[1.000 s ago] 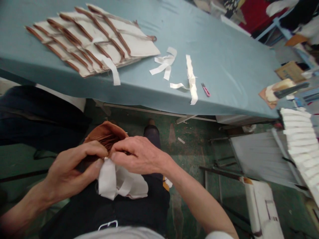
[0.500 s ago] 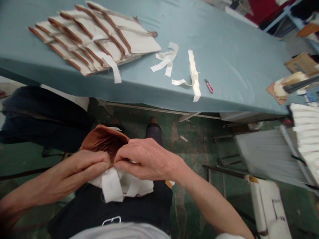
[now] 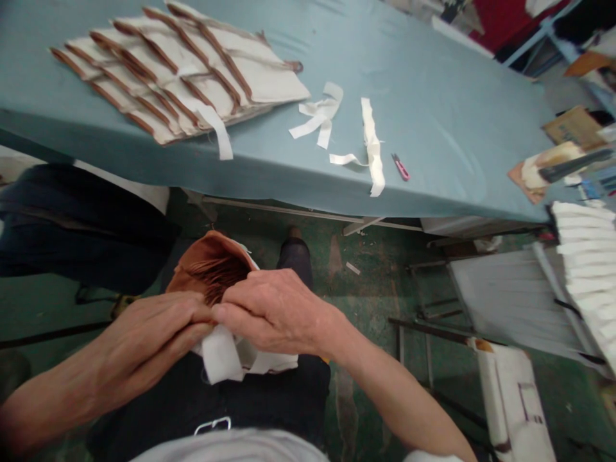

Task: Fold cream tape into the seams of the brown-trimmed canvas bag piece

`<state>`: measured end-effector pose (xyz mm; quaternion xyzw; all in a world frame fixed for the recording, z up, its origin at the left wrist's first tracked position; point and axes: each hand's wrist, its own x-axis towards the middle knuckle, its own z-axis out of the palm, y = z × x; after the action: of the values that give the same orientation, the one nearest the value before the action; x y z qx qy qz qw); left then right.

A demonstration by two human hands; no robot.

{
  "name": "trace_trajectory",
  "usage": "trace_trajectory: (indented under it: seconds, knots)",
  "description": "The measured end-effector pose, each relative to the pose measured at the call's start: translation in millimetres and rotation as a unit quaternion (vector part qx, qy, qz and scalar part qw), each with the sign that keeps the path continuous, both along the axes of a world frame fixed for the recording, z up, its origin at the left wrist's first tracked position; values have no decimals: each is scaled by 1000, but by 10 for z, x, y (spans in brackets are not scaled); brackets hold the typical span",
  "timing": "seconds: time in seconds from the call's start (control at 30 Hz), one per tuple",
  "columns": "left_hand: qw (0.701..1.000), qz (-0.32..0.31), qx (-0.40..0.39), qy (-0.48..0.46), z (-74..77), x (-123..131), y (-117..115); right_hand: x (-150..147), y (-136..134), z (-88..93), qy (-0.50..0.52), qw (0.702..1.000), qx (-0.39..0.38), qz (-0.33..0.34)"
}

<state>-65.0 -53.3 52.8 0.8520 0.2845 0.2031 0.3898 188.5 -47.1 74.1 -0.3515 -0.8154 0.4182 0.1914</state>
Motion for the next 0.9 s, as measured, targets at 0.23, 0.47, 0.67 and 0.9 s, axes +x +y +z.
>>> trace_trajectory:
  seconds: [0.23, 0.47, 0.67, 0.9]
  knots:
    - [999, 39, -31, -1, 11, 62, 106, -80, -43, -215, 99, 993, -62, -17]
    - [998, 0, -51, -22, 62, 19, 85, 11, -134, -107, -20, 994, 104, 22]
    - [999, -9, -23, -40, 40, 14, 106, 64, -142, -26, -17, 991, 129, -1]
    - [998, 6, -57, -21, 156, 178, 138, 19, -158, 59, -29, 986, 164, -15]
